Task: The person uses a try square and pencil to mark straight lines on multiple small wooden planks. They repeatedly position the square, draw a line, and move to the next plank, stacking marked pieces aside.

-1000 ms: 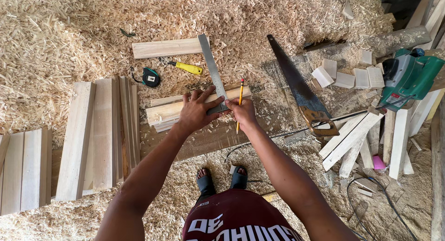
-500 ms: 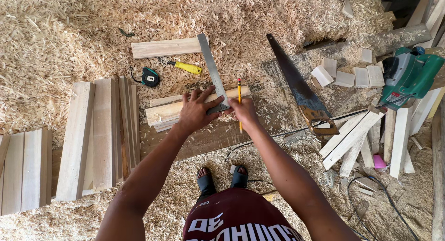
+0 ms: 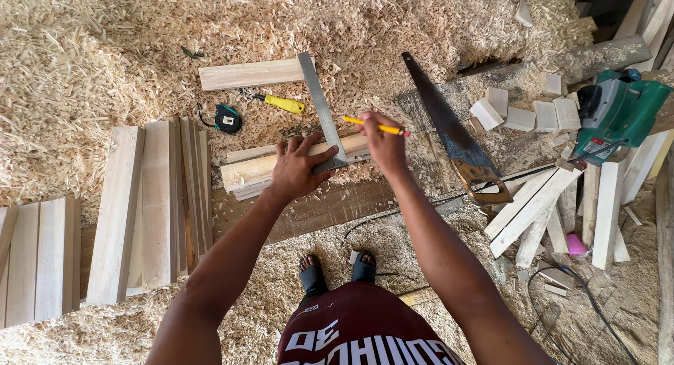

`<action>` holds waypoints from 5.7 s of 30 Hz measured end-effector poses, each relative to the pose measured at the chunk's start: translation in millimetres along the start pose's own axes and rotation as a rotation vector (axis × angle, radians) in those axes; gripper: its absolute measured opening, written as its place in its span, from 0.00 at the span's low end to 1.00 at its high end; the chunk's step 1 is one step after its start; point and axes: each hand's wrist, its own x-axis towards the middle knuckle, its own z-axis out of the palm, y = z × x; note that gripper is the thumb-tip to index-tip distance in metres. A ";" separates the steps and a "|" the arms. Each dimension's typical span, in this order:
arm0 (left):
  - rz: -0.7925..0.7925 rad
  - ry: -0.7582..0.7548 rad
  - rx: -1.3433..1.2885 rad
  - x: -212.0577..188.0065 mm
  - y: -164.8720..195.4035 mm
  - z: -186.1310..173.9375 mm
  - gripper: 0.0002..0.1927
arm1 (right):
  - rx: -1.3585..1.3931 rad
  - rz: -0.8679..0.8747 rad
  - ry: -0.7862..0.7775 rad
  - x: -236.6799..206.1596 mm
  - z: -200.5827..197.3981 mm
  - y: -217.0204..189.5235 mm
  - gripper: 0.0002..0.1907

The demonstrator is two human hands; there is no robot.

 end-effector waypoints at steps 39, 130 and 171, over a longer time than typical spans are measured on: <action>0.015 0.048 -0.032 -1.0 0.1 -0.9 0.30 | -0.081 -0.171 -0.163 -20.7 1.0 -33.8 0.10; -0.227 0.279 -0.093 92.9 -175.0 -79.8 0.27 | 0.525 0.776 0.146 -3.2 5.1 35.9 0.05; -0.223 0.004 -0.059 188.5 -212.9 -51.7 0.38 | 0.652 0.941 0.231 56.7 67.5 67.3 0.06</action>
